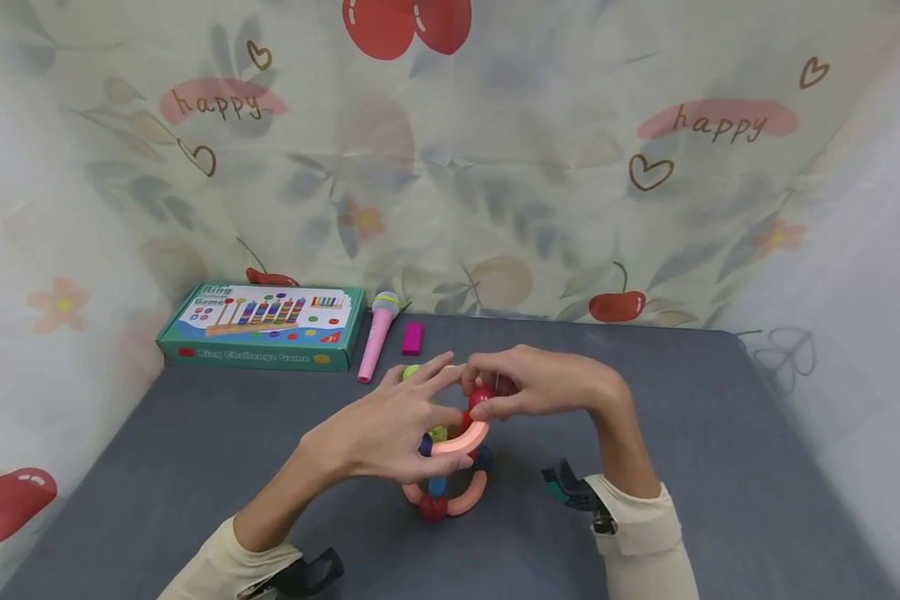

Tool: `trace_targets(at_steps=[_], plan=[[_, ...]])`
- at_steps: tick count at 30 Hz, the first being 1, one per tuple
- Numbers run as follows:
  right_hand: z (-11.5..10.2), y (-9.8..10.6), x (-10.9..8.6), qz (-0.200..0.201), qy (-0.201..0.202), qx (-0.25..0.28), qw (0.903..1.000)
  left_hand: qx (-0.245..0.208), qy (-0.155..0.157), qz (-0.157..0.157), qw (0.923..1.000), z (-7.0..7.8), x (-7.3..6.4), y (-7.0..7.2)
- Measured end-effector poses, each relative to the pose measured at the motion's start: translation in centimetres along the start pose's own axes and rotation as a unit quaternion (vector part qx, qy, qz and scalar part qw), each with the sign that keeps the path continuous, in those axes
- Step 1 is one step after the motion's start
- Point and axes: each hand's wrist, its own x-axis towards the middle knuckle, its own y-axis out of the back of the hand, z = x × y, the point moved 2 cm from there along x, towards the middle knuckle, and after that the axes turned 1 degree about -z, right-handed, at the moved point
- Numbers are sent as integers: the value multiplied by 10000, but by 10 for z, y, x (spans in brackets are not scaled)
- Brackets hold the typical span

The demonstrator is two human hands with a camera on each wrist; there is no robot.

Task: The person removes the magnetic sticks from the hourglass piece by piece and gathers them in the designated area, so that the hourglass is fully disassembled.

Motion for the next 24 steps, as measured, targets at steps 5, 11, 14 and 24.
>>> trace_targets(at_steps=[5, 11, 14, 24], plan=[[1, -4, -2, 24, -3, 127, 9999, -67, -99, -125, 9999, 1, 0, 0], [-1, -9, -8, 212, 93, 78, 9997, -171, -29, -153, 9997, 5, -3, 0], [-1, -9, -8, 306, 95, 7, 9995, -17, 6, -49, 10000, 6, -4, 0], [2, -7, -4, 456, 38, -81, 9989, 86, 128, -80, 9998, 3, -1, -2]])
